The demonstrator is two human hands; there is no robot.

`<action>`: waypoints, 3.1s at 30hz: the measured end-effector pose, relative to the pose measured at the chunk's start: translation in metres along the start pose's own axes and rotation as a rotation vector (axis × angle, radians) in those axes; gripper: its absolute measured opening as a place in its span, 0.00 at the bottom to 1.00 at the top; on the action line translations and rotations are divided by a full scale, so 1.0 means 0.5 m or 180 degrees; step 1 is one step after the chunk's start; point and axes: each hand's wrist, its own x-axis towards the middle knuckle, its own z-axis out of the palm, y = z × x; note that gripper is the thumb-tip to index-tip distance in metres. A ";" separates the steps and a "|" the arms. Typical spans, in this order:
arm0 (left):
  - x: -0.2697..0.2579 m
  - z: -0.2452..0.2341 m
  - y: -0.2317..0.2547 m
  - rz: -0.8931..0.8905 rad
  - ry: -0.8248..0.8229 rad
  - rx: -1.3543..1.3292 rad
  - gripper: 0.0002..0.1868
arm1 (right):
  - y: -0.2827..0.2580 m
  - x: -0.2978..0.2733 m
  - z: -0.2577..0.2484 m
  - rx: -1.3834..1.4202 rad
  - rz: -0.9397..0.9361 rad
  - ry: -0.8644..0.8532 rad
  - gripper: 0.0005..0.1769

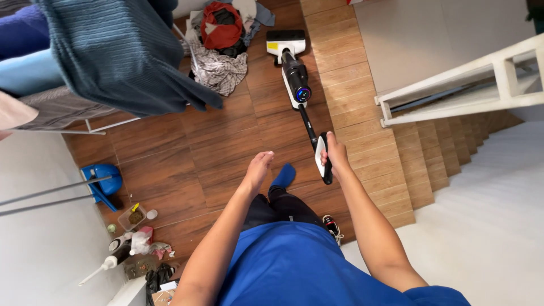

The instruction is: The recorder vacuums the floor and stairs and then performs maintenance on the vacuum cleaner.

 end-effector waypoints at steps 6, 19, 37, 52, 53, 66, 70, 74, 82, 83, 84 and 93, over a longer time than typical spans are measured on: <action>0.060 0.044 -0.045 0.0056 -0.0459 0.0013 0.15 | 0.053 -0.136 -0.067 -0.1819 -0.0208 0.0180 0.30; 0.062 0.058 -0.100 -0.0126 -0.0812 0.0081 0.18 | 0.133 -0.468 -0.125 -0.1406 0.0916 0.0574 0.28; -0.028 0.320 -0.098 0.0087 -0.0421 0.0148 0.20 | 0.035 -0.087 -0.147 -0.0766 0.0054 -0.0248 0.28; -0.031 0.472 -0.113 0.0038 -0.0072 -0.0296 0.20 | -0.025 -0.167 -0.275 -0.0123 0.0824 -0.0665 0.25; -0.030 0.475 -0.113 0.0017 -0.0071 -0.0264 0.20 | -0.022 -0.183 -0.279 -0.0128 0.0876 -0.0709 0.25; 0.022 0.493 -0.099 0.0328 -0.0292 -0.0199 0.18 | -0.055 -0.243 -0.299 -0.0069 0.1036 -0.0609 0.19; 0.030 0.491 -0.094 0.0415 -0.0363 -0.0228 0.18 | -0.064 -0.246 -0.294 -0.0071 0.1023 -0.0580 0.19; 0.023 0.488 -0.077 0.0339 -0.0370 -0.0194 0.18 | -0.064 -0.245 -0.296 -0.0084 0.1072 -0.0597 0.20; -0.003 0.494 -0.044 0.0182 -0.0351 -0.0055 0.19 | -0.067 -0.246 -0.299 -0.0022 0.1061 -0.0615 0.21; 0.001 0.493 -0.046 0.0113 -0.0352 -0.0086 0.19 | -0.067 -0.245 -0.299 -0.0008 0.1081 -0.0607 0.21; 0.004 0.491 -0.048 0.0044 -0.0352 -0.0116 0.19 | -0.067 -0.245 -0.297 0.0007 0.1100 -0.0600 0.21; 0.051 0.473 -0.088 0.0207 -0.0384 -0.0025 0.19 | -0.045 -0.222 -0.294 0.0000 0.1097 -0.0625 0.22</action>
